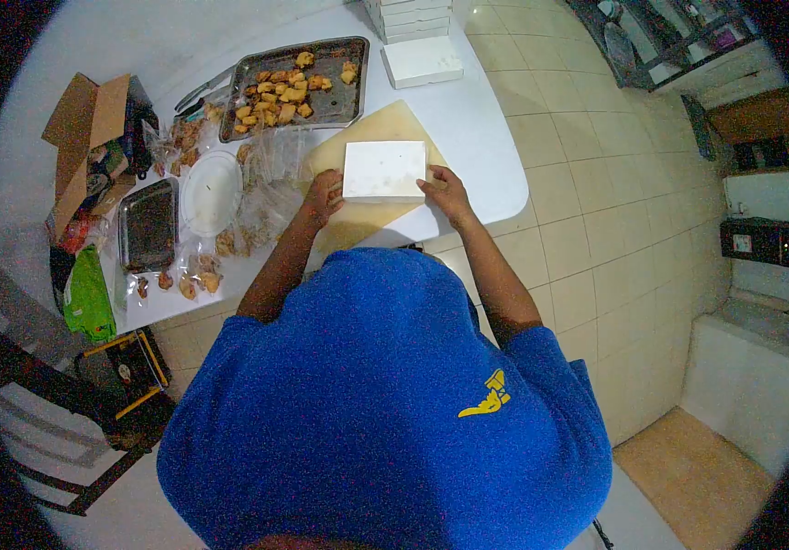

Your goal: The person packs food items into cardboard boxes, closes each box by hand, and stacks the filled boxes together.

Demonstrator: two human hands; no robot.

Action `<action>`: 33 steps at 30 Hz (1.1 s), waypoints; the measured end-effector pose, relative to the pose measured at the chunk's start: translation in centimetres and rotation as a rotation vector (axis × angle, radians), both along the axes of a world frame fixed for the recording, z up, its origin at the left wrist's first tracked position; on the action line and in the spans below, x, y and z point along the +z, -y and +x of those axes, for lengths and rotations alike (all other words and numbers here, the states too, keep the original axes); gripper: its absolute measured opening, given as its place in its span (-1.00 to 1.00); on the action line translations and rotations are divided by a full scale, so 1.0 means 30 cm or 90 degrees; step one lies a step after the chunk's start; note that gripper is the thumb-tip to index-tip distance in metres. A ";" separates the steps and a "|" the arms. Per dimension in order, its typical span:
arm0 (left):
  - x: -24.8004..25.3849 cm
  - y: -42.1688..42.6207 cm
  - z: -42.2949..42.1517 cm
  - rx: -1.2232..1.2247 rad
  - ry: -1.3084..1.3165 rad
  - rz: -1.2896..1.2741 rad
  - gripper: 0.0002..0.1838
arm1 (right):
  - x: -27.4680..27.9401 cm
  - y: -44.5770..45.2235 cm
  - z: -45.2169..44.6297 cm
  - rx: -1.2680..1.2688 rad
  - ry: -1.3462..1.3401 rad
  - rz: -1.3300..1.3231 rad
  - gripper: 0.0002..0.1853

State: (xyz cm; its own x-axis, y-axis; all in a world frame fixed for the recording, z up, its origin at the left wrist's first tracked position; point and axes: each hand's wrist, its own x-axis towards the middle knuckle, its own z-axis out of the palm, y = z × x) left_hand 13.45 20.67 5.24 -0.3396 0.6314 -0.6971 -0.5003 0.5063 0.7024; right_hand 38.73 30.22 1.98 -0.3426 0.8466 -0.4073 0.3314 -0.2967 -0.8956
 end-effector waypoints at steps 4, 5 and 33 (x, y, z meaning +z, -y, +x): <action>-0.226 -0.007 -0.129 -0.186 0.053 0.095 -0.83 | 0.088 -0.005 -0.011 0.016 0.012 -0.099 -0.36; -0.224 -0.009 -0.130 -0.185 0.047 0.098 -0.82 | 0.116 -0.006 -0.014 0.020 0.018 -0.128 -0.36; 0.242 -0.278 -0.159 -0.080 -0.130 0.299 -0.45 | 0.351 -0.232 -0.111 0.010 -0.141 0.091 -0.46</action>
